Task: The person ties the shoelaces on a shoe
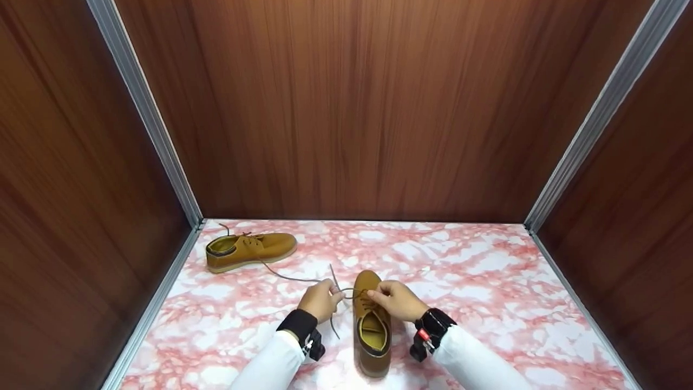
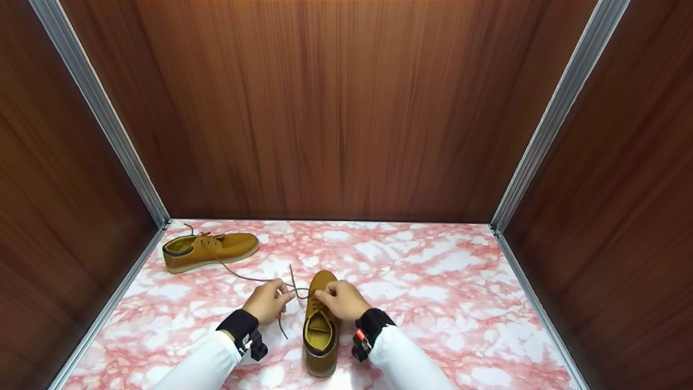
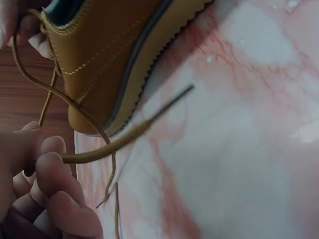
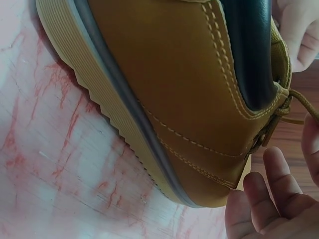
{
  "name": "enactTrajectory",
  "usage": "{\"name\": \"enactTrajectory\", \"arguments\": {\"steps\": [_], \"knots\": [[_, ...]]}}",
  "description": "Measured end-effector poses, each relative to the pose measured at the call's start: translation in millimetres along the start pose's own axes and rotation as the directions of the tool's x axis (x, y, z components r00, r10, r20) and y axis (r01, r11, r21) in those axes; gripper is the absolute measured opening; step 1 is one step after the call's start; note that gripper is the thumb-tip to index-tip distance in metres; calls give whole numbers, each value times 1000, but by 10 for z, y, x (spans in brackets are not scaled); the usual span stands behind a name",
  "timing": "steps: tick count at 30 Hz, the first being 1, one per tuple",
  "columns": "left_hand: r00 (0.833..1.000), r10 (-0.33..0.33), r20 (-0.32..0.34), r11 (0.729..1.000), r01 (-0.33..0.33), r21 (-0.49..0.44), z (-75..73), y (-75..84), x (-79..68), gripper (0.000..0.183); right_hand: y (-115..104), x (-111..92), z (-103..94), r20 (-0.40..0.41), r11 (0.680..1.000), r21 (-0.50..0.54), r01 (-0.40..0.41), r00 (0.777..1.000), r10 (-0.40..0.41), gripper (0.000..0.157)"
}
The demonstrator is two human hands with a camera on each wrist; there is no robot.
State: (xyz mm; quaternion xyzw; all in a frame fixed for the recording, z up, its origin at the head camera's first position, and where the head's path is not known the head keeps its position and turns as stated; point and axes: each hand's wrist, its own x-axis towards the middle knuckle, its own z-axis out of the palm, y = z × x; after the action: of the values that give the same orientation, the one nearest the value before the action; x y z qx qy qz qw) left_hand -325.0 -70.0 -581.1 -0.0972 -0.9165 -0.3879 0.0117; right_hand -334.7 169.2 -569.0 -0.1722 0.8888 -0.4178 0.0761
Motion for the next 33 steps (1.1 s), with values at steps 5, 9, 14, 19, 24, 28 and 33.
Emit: {"name": "enactTrajectory", "arguments": {"steps": [5, 9, 14, 19, 24, 28, 33], "knots": [[998, 52, -19, 999, -52, 8, -53, 45, -16, 25, -2, -18, -4, -24, 1000, -14, 21, 999, -22, 39], [996, 83, -26, 997, -83, 3, -92, 94, -25, 25, -6, -22, -11, -35, 999, -16, 41, 999, -41, 40], [997, 79, -9, 996, -79, -33, -155, 155, -15, 24, 7, -15, -22, -29, 1000, -17, 17, 999, -18, 38], [998, 40, 55, 992, -33, -118, -210, 162, -3, 27, 20, -15, -31, -27, 1000, -20, 3, 1000, -4, 38], [995, 11, 97, 983, 7, -184, -232, 187, -27, 28, 22, -14, -32, -32, 1000, -19, -9, 999, 8, 37], [994, 19, 109, 979, 4, -204, -232, 231, -44, 28, 17, -17, -39, -36, 1000, -24, -9, 999, 9, 37], [987, -11, 160, 958, 56, -281, -219, 283, -63, 29, 16, -22, -49, -36, 1000, -29, -11, 999, 10, 38]]}}
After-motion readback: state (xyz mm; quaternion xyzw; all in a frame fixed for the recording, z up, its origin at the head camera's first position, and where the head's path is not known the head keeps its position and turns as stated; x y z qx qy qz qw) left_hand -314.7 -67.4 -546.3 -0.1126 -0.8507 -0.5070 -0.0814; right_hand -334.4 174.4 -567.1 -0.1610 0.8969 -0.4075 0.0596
